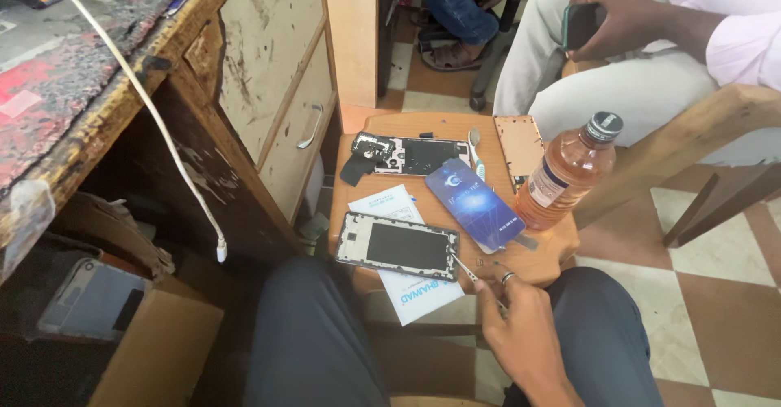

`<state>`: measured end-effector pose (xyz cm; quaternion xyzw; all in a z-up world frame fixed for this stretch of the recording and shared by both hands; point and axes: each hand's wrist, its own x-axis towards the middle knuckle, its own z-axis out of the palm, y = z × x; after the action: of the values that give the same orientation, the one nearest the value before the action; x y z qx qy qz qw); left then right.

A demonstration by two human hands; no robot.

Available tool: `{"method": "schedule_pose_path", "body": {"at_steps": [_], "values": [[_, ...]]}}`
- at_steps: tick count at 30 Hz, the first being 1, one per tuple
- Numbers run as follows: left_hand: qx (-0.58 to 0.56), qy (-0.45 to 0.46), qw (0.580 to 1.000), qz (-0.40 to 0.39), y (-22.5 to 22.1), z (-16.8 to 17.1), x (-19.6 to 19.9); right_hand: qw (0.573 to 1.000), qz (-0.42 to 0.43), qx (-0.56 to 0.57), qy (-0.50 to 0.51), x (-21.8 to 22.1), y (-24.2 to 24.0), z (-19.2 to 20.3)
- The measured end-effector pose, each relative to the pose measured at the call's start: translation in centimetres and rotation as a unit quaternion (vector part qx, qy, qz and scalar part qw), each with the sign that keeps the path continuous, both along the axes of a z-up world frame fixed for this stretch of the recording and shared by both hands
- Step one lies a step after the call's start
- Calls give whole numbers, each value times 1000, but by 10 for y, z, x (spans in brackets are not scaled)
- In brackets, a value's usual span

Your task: The person uses a metal tool to scrape and clean the edges of a disassembled smartphone frame on a small table. They then pick up a plastic bottle, pour a liquid onto the tool, and continue cleaning the phone frame.

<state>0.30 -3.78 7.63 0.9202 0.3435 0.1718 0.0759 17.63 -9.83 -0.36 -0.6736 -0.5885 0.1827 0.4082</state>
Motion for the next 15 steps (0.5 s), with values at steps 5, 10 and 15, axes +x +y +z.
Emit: {"method": "schedule_pose_path", "body": {"at_steps": [5, 10, 15], "values": [[-84, 28, 996, 32, 25, -5, -14, 995, -44, -92, 18, -3, -2, 2], [-169, 95, 979, 59, 54, -37, -13, 996, -36, -34, -69, 7, -2, -19], [-154, 102, 981, 52, 57, -53, -9, 993, -5, 37, -115, 12, 2, -36]]}}
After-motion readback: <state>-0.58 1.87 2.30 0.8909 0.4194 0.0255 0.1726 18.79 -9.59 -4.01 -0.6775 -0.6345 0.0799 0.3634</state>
